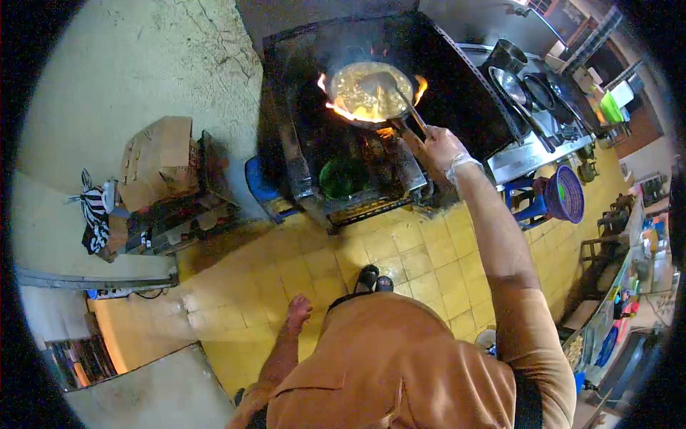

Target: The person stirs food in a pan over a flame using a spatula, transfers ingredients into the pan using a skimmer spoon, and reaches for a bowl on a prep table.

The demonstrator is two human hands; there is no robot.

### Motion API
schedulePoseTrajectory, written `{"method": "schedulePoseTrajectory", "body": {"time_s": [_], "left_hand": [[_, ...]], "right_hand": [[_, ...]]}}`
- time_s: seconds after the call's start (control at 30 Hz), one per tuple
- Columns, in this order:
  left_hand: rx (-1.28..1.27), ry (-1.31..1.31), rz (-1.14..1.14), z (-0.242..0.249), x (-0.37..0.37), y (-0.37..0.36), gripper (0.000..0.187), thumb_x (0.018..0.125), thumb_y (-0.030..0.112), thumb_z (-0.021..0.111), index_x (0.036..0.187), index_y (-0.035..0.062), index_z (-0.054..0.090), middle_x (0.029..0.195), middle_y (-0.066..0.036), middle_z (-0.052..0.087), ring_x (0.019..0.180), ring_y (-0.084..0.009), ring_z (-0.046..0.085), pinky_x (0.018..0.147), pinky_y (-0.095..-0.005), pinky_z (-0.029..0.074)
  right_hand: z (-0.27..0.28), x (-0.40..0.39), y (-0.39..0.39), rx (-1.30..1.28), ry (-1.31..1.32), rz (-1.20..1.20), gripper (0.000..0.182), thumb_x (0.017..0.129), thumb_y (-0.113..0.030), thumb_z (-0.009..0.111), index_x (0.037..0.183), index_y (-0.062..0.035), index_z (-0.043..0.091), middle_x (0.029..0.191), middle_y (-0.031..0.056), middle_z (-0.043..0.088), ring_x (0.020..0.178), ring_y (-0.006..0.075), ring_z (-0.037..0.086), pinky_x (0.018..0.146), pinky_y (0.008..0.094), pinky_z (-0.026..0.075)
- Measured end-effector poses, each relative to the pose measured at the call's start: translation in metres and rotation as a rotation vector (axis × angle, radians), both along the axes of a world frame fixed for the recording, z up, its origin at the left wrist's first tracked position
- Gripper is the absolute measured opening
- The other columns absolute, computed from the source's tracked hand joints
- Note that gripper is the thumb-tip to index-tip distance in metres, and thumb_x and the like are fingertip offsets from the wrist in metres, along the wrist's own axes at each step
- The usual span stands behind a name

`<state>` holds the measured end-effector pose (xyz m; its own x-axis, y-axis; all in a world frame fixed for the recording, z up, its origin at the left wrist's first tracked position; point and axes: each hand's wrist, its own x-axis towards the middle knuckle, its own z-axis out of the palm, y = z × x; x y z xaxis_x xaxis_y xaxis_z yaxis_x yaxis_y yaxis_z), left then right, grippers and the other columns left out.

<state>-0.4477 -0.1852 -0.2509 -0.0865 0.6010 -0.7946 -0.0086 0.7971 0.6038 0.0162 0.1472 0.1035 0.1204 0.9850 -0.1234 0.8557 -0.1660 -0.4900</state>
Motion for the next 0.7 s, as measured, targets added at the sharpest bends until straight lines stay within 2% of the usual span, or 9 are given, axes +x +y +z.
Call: {"method": "schedulePoseTrajectory", "body": {"time_s": [0.17,0.27,0.4,0.43,0.5,0.53,0.6,0.63,0.7], "left_hand": [[0.184,-0.049,-0.056,-0.041,-0.015,-0.014,0.034,0.09,0.029,0.056,0.12,0.016,0.054,0.101,-0.003,0.061,0.066,-0.0173,0.06,0.043,-0.0308,0.044],[0.671,0.176,-0.573,-0.109,-0.05,-0.056,0.031,0.089,0.029,0.058,0.118,0.0164,0.055,0.098,-0.002,0.061,0.065,-0.0181,0.06,0.042,-0.0335,0.044],[-0.172,0.188,-0.158,-0.073,-0.039,-0.095,0.022,0.086,0.028,0.06,0.106,0.0179,0.059,0.088,-0.001,0.06,0.054,-0.0187,0.055,0.039,-0.0369,0.044],[-0.174,0.186,-0.159,-0.084,-0.051,-0.1,0.022,0.086,0.028,0.06,0.106,0.0179,0.059,0.088,-0.001,0.06,0.054,-0.0187,0.055,0.039,-0.0369,0.044],[-0.147,-0.88,0.177,-0.092,-0.076,-0.106,0.02,0.086,0.03,0.059,0.101,0.0174,0.059,0.079,0.001,0.056,0.053,-0.0179,0.055,0.041,-0.0351,0.043],[-0.157,-0.873,0.179,-0.091,-0.076,-0.113,0.02,0.086,0.03,0.059,0.101,0.0174,0.059,0.079,0.001,0.056,0.053,-0.0179,0.055,0.041,-0.0351,0.043],[-0.047,-0.116,0.054,-0.071,-0.053,-0.092,0.023,0.087,0.033,0.057,0.1,0.0155,0.058,0.078,0.001,0.056,0.053,-0.0181,0.055,0.041,-0.0336,0.041],[-0.045,-0.112,0.057,-0.071,-0.053,-0.074,0.023,0.087,0.033,0.057,0.1,0.0155,0.058,0.078,0.001,0.056,0.053,-0.0181,0.055,0.041,-0.0336,0.041],[-0.246,-0.52,0.185,-0.07,-0.055,-0.045,0.018,0.087,0.033,0.056,0.097,0.0182,0.058,0.079,0.001,0.057,0.057,-0.0179,0.055,0.043,-0.034,0.04]], "right_hand": [[0.007,-0.012,-0.008,0.07,-0.061,-0.091,0.037,0.086,-0.016,0.046,0.119,-0.0074,0.058,0.106,0.0252,0.061,0.102,0.0394,0.059,0.087,0.0431,0.047],[0.012,-0.012,-0.014,0.099,0.071,0.07,0.038,0.085,-0.014,0.046,0.12,-0.0043,0.056,0.106,0.0258,0.061,0.102,0.0409,0.057,0.086,0.0447,0.047],[-0.005,-0.016,-0.004,0.088,-0.016,-0.045,0.032,0.087,-0.02,0.051,0.114,-0.0057,0.059,0.103,0.0239,0.063,0.099,0.0405,0.06,0.089,0.0461,0.047],[-0.001,-0.016,-0.002,0.085,-0.017,-0.045,0.032,0.087,-0.02,0.051,0.114,-0.0057,0.059,0.103,0.0239,0.063,0.099,0.0405,0.06,0.089,0.0461,0.047],[0.004,-0.017,0.001,0.087,0.048,0.004,0.03,0.087,-0.021,0.05,0.11,-0.0057,0.061,0.103,0.0237,0.063,0.099,0.0401,0.06,0.088,0.0461,0.047],[0.017,-0.026,0.0,0.019,0.051,-0.064,0.03,0.088,-0.021,0.048,0.111,-0.0071,0.062,0.104,0.0234,0.063,0.1,0.0403,0.06,0.089,0.0451,0.047],[-0.007,-0.013,0.009,0.07,0.055,-0.074,0.031,0.087,-0.021,0.048,0.111,-0.0072,0.062,0.105,0.0234,0.063,0.101,0.0405,0.059,0.089,0.0448,0.046],[-0.016,-0.008,0.013,0.124,0.057,-0.083,0.031,0.087,-0.021,0.048,0.112,-0.0074,0.061,0.106,0.0234,0.063,0.102,0.0406,0.058,0.09,0.0444,0.046],[-0.004,-0.002,0.006,0.003,0.133,-0.025,0.034,0.086,-0.018,0.048,0.116,-0.0054,0.059,0.108,0.0239,0.062,0.102,0.0401,0.058,0.091,0.0445,0.046]]}}
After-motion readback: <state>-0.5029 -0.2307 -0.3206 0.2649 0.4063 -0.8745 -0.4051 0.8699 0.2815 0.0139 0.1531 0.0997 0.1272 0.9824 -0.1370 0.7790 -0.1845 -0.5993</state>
